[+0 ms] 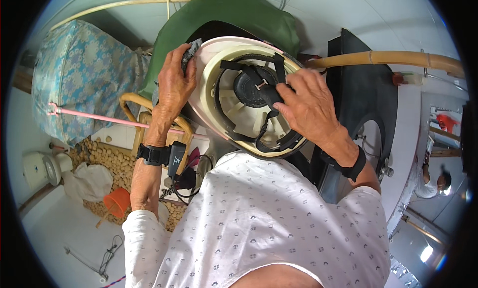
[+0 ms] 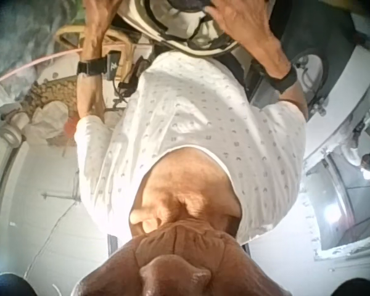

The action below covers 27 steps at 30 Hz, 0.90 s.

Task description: The person wipes a helmet, its interior, and a green cover with a cloth, then wipes the surface of a black countertop around a sink and a mobile phone.

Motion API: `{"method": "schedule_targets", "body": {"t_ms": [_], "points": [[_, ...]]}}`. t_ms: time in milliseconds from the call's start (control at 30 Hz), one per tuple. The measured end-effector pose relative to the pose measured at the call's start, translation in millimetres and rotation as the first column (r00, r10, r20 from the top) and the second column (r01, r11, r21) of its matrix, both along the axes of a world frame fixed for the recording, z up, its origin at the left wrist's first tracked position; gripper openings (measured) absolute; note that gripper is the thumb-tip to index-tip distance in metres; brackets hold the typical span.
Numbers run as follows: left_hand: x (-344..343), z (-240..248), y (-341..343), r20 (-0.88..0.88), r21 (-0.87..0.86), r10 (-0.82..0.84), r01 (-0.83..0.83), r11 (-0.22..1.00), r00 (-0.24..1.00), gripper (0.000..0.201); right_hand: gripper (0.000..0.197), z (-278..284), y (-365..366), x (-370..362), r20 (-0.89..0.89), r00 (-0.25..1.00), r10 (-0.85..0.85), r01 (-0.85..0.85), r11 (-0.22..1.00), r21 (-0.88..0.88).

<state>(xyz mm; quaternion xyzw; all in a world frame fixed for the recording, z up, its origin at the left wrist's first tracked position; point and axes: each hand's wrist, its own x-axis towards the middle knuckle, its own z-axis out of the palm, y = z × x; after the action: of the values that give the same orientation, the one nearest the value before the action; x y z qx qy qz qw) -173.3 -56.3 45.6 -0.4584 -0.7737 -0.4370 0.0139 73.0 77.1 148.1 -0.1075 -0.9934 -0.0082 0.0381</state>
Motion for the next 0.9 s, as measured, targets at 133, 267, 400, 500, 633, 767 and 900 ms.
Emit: {"method": "schedule_targets", "body": {"t_ms": [133,267,400,500,633,767,900], "points": [[4,-1,-1,-0.023,-0.008,0.047,-0.047,0.999,0.999,0.031,0.029,-15,6,-6,0.149,0.971,0.189,-0.2,0.977,0.068],[10,-1,-3,-0.059,0.0,0.067,-0.067,0.998,0.996,0.031,0.028,-26,18,-13,0.375,0.889,0.262,-0.313,0.946,0.082],[15,4,-5,0.029,-0.05,0.095,-0.094,0.994,0.995,0.03,0.027,-37,29,-16,0.38,0.869,0.316,-0.375,0.922,0.09],[16,3,-5,0.025,-0.037,0.102,-0.101,0.994,0.994,0.031,0.025,-37,32,-16,0.269,0.909,0.319,-0.33,0.944,-0.005],[14,-1,-6,0.003,-0.008,0.106,-0.106,0.994,0.994,0.031,0.029,-14,27,-16,-0.134,0.95,0.281,-0.3,0.941,-0.158],[12,-6,-6,-0.031,0.028,0.088,-0.087,0.996,0.996,0.031,0.033,1,29,-7,-0.599,0.8,0.029,-0.183,0.963,-0.198],[10,-4,-6,-0.043,0.008,0.09,-0.09,0.996,0.995,0.031,0.031,-12,20,15,-0.591,0.696,-0.407,0.099,0.87,-0.482]]}}
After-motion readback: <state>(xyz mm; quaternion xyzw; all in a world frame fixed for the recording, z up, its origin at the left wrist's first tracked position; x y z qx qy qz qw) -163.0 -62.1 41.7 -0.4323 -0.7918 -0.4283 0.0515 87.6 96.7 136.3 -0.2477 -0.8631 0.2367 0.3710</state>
